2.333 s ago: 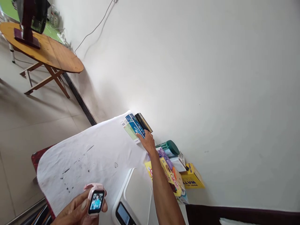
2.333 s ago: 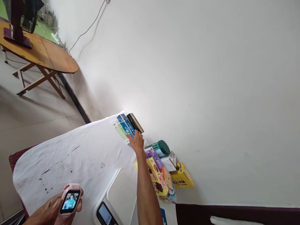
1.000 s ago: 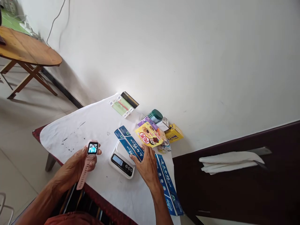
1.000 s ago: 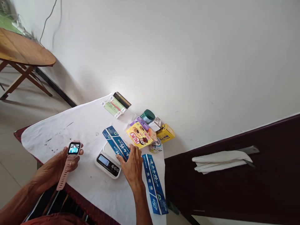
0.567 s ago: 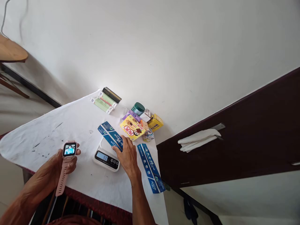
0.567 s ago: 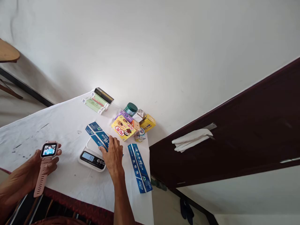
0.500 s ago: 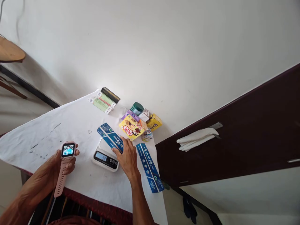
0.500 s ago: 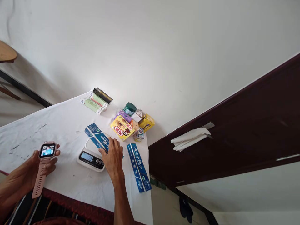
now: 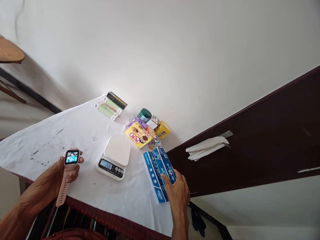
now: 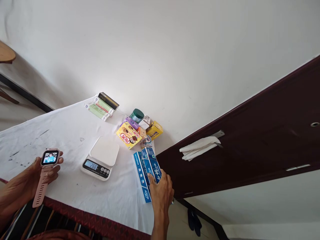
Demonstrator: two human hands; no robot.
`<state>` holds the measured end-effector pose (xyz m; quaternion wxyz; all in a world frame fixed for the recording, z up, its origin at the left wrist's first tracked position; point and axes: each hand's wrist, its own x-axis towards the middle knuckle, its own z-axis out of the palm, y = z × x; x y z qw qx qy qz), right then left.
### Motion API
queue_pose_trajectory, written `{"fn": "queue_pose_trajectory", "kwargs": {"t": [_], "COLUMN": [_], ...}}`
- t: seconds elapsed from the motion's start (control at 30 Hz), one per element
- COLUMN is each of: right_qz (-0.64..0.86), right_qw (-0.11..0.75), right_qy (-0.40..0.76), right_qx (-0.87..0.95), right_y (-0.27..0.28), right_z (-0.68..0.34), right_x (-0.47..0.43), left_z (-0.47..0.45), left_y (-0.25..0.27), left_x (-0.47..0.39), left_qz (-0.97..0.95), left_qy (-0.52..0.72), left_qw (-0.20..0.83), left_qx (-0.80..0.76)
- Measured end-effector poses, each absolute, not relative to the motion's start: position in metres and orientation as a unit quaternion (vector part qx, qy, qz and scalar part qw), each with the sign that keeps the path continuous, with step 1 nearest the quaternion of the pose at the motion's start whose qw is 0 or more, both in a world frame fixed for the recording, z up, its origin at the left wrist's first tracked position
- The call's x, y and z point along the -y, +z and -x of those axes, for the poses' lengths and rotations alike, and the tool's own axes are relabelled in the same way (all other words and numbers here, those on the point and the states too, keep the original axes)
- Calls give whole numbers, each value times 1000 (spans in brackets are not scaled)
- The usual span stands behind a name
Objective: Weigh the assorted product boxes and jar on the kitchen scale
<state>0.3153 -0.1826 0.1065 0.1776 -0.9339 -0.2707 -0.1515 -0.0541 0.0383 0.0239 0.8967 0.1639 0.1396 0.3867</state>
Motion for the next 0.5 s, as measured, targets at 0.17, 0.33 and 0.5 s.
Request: {"fn": "queue_pose_trajectory", "kwargs": {"t": [0.17,0.33,0.5], "right_qz": [949,955,942], "right_qw": [144,103,114], "right_qy": [-65,-47,-133], "right_qx": [274,273,285], "right_y": [93,92,103], "right_z": [-334,-333,-323], "right_x": [172,173,174], "left_z": [54,55,54], "left_y": [20,13,9], "left_x": [-40,-43,-41], "left_qz": [-175,-161,-160], "left_qy": [368,352,364], "left_qw": [906,911,909], "left_qx": [-115,-140,-129]}}
